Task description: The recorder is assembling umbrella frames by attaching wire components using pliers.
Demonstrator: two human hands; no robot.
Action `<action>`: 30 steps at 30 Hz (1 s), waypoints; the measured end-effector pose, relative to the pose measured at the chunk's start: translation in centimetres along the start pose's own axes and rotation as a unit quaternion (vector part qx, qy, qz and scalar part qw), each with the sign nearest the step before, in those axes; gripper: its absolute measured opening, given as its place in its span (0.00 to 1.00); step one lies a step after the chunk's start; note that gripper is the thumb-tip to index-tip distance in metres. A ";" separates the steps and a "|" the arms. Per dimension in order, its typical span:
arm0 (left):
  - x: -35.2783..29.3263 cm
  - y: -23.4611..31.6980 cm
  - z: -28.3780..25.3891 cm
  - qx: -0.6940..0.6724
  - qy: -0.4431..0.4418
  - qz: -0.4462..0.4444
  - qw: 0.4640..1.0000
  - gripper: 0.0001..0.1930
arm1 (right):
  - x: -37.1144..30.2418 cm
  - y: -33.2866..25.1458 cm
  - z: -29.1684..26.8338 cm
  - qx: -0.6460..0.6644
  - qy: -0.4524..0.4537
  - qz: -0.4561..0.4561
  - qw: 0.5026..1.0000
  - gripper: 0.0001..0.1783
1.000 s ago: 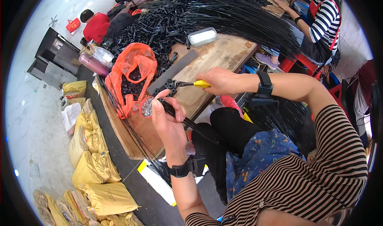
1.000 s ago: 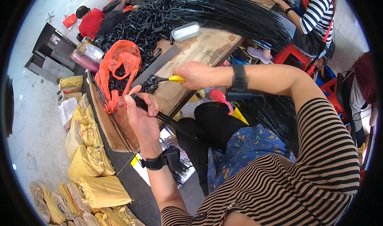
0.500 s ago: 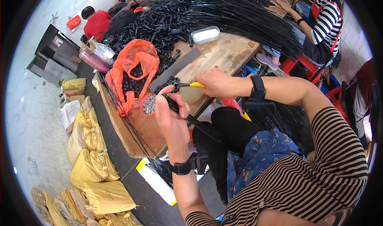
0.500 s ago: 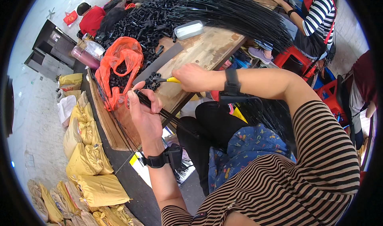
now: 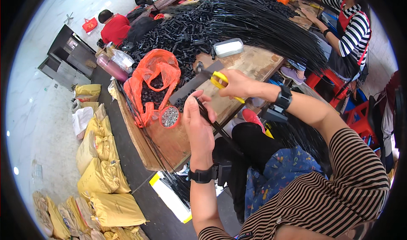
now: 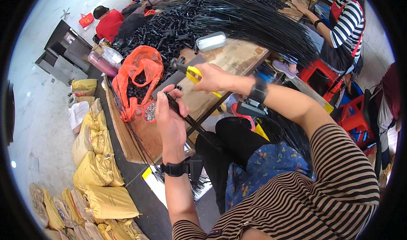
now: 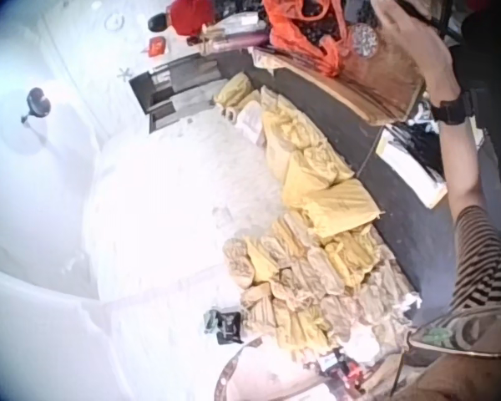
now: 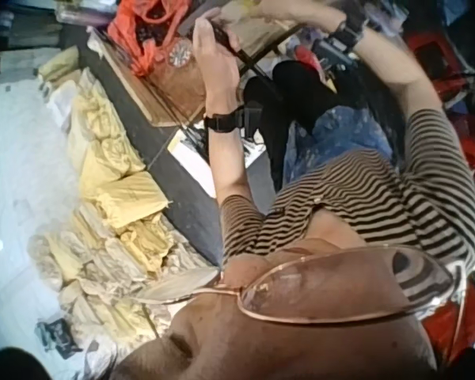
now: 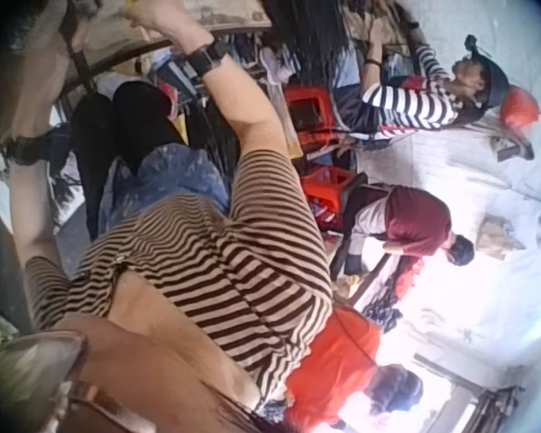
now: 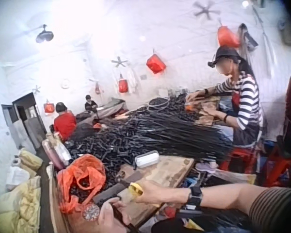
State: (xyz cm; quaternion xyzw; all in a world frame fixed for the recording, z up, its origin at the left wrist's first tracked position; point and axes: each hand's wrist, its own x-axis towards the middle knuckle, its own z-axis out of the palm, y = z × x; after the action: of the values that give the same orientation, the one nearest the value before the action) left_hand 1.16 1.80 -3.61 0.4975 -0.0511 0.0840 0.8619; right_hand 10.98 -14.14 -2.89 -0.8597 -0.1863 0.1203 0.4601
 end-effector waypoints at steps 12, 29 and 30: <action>1.6 -1.0 1.3 0.029 0.066 -0.033 0.997 0.25 | -1.4 -3.1 0.2 -0.051 0.163 -0.228 0.959 0.16; 0.9 -0.3 1.6 0.044 0.063 -0.056 0.995 0.25 | -1.0 -3.6 -3.0 0.047 -0.060 -0.116 0.990 0.12; 0.8 -0.3 1.7 0.059 0.059 -0.042 0.996 0.25 | -0.9 -2.8 -2.5 0.159 -0.065 -0.120 0.978 0.11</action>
State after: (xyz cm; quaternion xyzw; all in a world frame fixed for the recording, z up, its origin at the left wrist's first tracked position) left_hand 1.99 0.26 -2.90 0.5430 0.0257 0.0802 0.8355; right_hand 10.50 -14.98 0.82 -0.7370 -0.2964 0.1482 0.5890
